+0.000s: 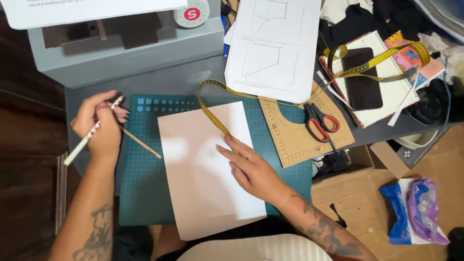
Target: The person reviews printed pattern sheets, cuts a piece of paper with scissors, and marks lines on a sheet. They then place a blank sheet on a cutting mat, use a measuring tape to measure and mark dimensions, and draw lines with a pencil.
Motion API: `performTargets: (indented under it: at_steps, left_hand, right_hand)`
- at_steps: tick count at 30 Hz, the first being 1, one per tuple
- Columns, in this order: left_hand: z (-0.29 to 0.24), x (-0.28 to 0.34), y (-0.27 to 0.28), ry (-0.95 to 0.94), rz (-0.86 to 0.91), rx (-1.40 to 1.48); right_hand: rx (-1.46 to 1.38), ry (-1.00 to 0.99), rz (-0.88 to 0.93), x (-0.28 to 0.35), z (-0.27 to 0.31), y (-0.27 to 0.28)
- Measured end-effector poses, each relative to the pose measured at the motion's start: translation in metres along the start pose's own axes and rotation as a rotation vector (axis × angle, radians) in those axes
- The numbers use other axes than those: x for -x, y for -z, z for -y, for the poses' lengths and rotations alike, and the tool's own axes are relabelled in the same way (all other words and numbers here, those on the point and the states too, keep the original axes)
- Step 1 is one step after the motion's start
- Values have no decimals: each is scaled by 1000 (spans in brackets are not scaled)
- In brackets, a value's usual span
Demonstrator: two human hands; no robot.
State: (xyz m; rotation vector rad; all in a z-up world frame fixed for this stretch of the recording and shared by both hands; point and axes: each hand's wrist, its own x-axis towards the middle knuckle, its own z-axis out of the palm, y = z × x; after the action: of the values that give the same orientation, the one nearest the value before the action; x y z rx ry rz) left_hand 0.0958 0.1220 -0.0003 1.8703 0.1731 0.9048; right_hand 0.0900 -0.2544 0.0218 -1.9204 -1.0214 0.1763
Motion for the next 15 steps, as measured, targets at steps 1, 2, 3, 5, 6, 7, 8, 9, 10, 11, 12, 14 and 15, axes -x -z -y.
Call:
performTargets:
  at_steps: [1, 2, 3, 5, 6, 7, 8, 9, 10, 11, 12, 14, 15]
  left_hand:
    - [-10, 2, 1, 42, -29, -16]
    - [-20, 7, 6, 42, -28, -18]
    - [-29, 14, 12, -67, 70, -21]
    - [-36, 38, 19, -176, 169, -25]
    - [-33, 55, 22, -152, 267, 93]
    - [-29, 74, 24, -126, 366, 212]
    - [-63, 60, 5, -123, 368, 210]
    - [-97, 47, -14, 729, 573, -129]
    - [-131, 34, -32, 1584, 713, -496]
    - [-121, 61, -24, 1589, 709, -497]
    - [-112, 88, -15, 608, 758, -454]
    - [-103, 120, -8, -355, 696, -351]
    - [-103, 124, -11, -378, 702, -405]
  right_hand:
    - [49, -4, 15, 0, -3, 0]
    - [47, -3, 15, -2, -6, 0]
    - [123, 31, 12, -4, -8, 0]
    - [196, 65, 10, -10, -11, 0]
    - [247, 71, 1, -15, -12, 1]
    - [297, 75, -8, -19, -13, 1]
    - [294, 72, -7, -22, -15, 1]
    - [329, 66, -9, -25, -17, 1]
    - [364, 59, -10, -28, -19, 2]
    - [360, 60, -6, -31, -22, 2]
    - [340, 75, -7, -33, -25, 2]
    - [313, 94, -2, -39, -28, 3]
    - [306, 93, -5, -42, -28, 4]
